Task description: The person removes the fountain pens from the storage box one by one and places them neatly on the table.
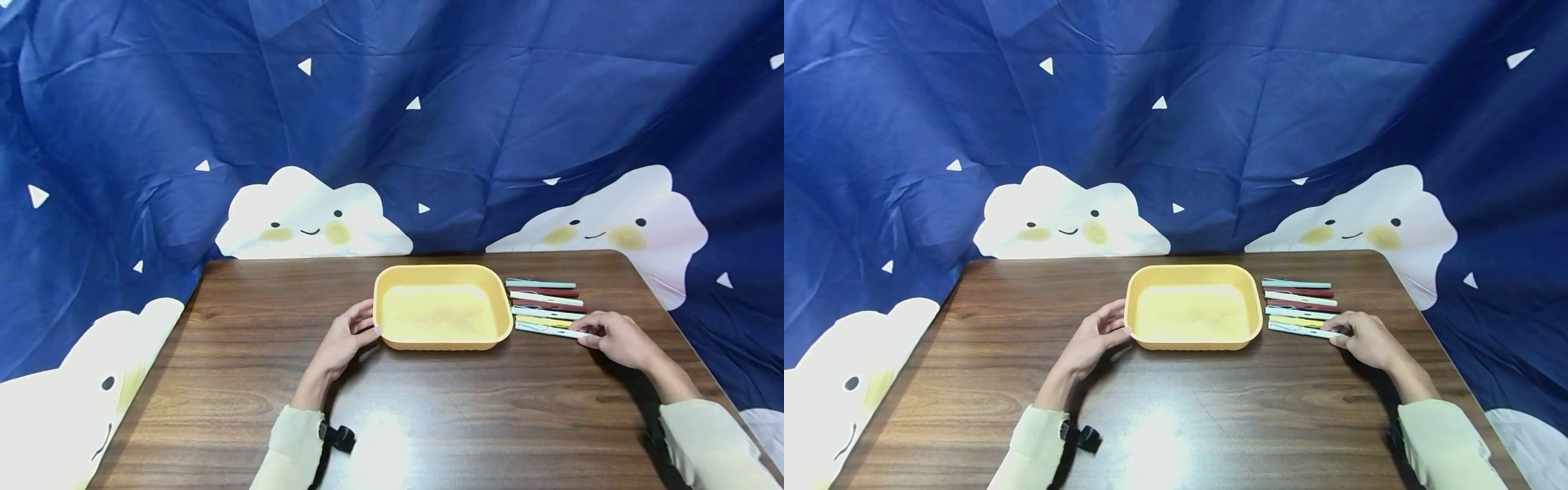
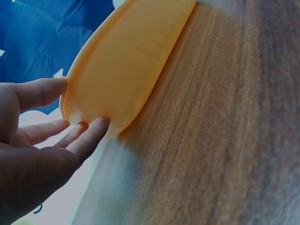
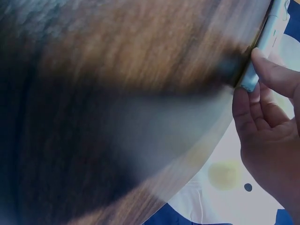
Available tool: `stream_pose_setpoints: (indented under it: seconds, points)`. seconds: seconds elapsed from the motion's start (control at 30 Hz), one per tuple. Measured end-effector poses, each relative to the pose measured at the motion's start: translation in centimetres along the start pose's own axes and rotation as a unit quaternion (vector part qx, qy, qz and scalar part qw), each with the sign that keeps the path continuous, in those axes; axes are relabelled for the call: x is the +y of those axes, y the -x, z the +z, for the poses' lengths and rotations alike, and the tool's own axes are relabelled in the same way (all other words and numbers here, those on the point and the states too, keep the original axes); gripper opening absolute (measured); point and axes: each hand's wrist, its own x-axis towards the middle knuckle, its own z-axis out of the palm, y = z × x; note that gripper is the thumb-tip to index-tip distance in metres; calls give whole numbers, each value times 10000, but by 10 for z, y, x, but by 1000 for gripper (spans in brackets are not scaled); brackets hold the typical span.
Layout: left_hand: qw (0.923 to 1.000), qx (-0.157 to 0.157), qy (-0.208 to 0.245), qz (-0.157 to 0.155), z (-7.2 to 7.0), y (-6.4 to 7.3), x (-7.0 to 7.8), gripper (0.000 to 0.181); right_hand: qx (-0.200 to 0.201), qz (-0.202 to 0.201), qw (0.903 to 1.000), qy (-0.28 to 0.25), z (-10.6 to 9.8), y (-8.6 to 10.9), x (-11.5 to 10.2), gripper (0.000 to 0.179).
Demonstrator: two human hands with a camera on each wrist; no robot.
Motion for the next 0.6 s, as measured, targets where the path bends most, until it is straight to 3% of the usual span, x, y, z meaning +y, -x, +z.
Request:
stream_pose_setpoints:
  seconds: [0.3, 0.6]
  points:
    - [10000, -23, -9, 18, 0, 0, 0, 63, 182, 84, 9997, 102, 4, 1, 0, 19]
    - [10000, -38, -6, 33, 0, 0, -1, 63, 127, 519, 9986, 53, 7, 0, -4, 14]
